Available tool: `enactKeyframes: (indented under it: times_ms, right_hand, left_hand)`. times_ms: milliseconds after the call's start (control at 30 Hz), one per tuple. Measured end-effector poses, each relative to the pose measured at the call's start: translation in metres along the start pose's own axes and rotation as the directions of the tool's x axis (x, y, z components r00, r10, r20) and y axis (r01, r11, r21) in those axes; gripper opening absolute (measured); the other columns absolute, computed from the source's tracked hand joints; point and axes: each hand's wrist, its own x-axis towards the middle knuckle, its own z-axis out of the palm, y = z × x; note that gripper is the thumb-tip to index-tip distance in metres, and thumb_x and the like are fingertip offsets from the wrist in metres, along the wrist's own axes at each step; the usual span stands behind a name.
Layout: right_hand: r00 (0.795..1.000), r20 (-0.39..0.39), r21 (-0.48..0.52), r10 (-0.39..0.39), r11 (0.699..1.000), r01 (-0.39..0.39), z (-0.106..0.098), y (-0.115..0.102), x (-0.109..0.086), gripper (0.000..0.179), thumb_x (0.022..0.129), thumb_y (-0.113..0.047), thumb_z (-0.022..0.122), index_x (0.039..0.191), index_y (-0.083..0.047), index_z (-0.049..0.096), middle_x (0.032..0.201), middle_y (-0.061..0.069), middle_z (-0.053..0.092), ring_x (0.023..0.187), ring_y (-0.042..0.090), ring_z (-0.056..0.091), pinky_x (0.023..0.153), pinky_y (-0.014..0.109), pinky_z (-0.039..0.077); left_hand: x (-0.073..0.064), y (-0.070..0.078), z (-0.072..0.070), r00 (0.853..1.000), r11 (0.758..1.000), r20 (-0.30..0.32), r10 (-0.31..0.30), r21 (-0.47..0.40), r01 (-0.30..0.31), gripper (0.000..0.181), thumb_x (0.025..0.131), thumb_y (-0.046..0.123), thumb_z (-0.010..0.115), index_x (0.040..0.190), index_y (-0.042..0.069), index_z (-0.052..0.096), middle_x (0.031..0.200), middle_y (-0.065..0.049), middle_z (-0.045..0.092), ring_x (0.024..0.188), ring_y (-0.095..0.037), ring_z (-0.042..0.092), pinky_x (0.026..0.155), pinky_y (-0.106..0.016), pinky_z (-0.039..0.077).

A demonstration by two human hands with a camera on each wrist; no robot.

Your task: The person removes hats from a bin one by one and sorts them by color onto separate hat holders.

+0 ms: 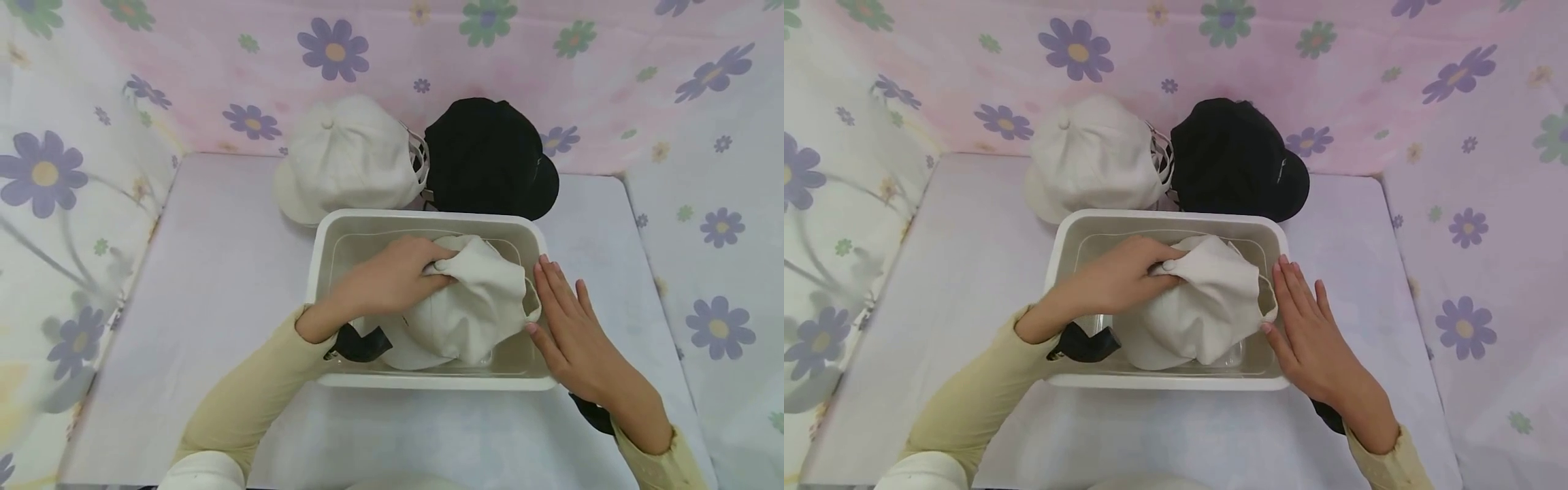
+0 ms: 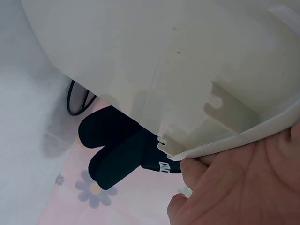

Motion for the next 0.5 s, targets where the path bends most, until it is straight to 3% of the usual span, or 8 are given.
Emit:
enactKeyframes:
  times_ms: [133, 233, 367, 500]
  right_hand:
    - [1.000, 0.006, 0.017, 0.016, 1.000, -0.016, 0.000, 0.001, 0.001, 0.075, 0.106, -0.028, 0.048, 0.165, -0.011, 0.004, 0.172, 0.009, 0.002, 0.159, 0.027, -0.001, 0.126, 0.052, -0.007]
    - [1.000, 0.010, 0.026, 0.020, 0.999, -0.021, -0.001, 0.001, 0.002, 0.077, 0.106, -0.029, 0.049, 0.165, -0.015, 0.002, 0.172, 0.009, 0.000, 0.159, 0.029, -0.001, 0.126, 0.051, -0.006]
    - [1.000, 0.009, 0.024, 0.008, 1.000, -0.008, -0.002, 0.000, 0.003, 0.079, 0.105, -0.030, 0.050, 0.165, -0.012, 0.002, 0.172, 0.009, 0.000, 0.159, 0.028, -0.001, 0.126, 0.051, -0.007]
    - [1.000, 0.007, 0.019, 0.001, 1.000, -0.002, -0.002, 0.001, 0.002, 0.079, 0.106, -0.031, 0.050, 0.164, -0.009, 0.002, 0.172, 0.010, 0.000, 0.159, 0.026, -0.002, 0.126, 0.048, -0.010]
  left_hand:
    - [-0.014, 0.006, -0.022, 0.997, 0.999, -0.074, 0.022, -0.036, -0.025, 0.022, 0.101, 0.016, 0.064, 0.120, 0.015, 0.073, 0.107, 0.004, 0.071, 0.097, -0.012, 0.060, 0.088, -0.029, 0.049]
    - [-0.025, 0.012, -0.040, 0.989, 0.998, -0.146, 0.030, -0.053, -0.038, 0.019, 0.101, 0.015, 0.063, 0.116, 0.014, 0.074, 0.090, 0.003, 0.065, 0.086, -0.013, 0.055, 0.079, -0.030, 0.046]
    - [-0.038, 0.018, -0.064, 0.970, 0.996, -0.241, 0.028, -0.073, -0.047, 0.017, 0.102, 0.013, 0.061, 0.113, 0.013, 0.074, 0.081, 0.000, 0.057, 0.080, -0.015, 0.051, 0.074, -0.031, 0.042]
    - [-0.050, 0.025, -0.086, 0.937, 0.997, -0.349, 0.018, -0.064, -0.042, 0.017, 0.102, 0.011, 0.060, 0.110, 0.009, 0.074, 0.092, -0.003, 0.066, 0.083, -0.014, 0.055, 0.074, -0.028, 0.045]
